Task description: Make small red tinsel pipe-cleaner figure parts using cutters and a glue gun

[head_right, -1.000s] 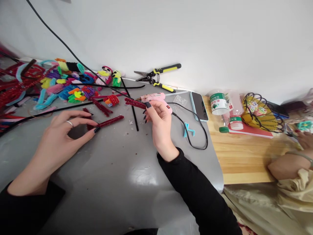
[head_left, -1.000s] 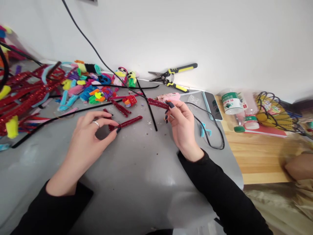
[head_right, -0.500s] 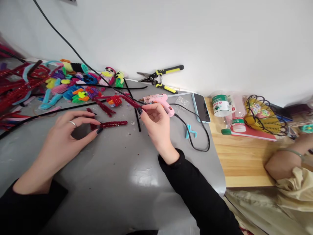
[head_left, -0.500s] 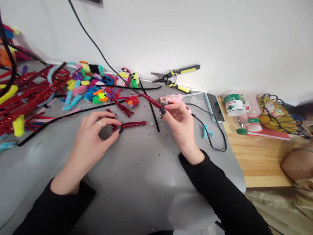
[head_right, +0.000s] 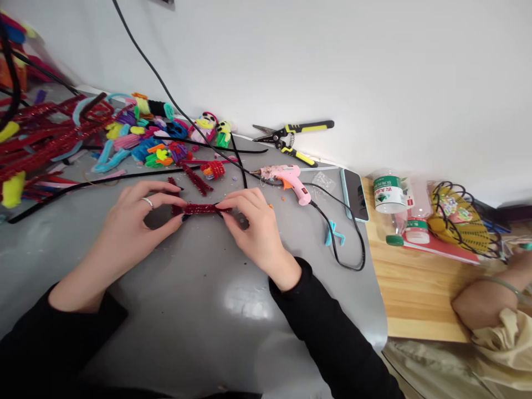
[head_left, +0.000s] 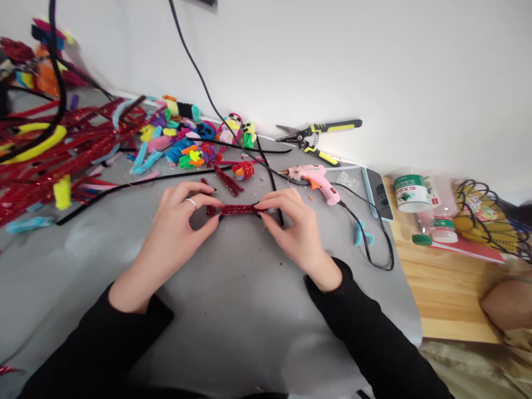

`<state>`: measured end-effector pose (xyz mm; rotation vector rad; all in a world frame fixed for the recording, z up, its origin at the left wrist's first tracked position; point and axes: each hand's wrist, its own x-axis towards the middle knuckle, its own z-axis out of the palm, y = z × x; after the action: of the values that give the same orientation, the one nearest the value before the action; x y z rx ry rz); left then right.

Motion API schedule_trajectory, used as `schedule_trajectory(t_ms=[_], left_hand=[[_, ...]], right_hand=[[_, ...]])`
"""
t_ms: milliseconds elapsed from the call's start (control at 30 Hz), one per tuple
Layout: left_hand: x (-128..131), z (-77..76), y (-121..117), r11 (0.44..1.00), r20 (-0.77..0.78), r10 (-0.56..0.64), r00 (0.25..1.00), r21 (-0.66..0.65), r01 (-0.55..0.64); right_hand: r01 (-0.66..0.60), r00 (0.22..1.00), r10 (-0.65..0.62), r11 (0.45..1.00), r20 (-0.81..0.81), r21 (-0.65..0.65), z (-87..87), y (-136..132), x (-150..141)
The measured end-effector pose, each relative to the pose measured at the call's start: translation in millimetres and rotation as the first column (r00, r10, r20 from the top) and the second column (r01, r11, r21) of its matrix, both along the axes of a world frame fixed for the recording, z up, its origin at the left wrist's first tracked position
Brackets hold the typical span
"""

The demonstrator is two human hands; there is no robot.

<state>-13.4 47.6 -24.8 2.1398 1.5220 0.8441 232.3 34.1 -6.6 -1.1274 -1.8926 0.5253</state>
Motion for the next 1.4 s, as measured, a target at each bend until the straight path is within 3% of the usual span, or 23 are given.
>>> schedule_trajectory(t_ms=[633,1167,1400], left_hand=[[1.9,-2.4,1.1,1.000,0.022,0.000,1.000,0.007,0.000],[13.9,6.7,0.7,0.995,-0.084,-0.052,0.995,0.080,0.059],[15.4,-5.5,5.8,0.957,-0.073,-0.035,0.997,0.286,0.055]], right_hand=[[0.042,0.990,-0.045,0.999,0.131,0.019,-8.5,4.2,-1.3],[0.043,0.984,-0.057,0.996,0.167,0.084,-17.3,8.4,0.4],[0.044,0.937,-0.096,0.987,0.337,0.158,-17.1,15.2,1.8]])
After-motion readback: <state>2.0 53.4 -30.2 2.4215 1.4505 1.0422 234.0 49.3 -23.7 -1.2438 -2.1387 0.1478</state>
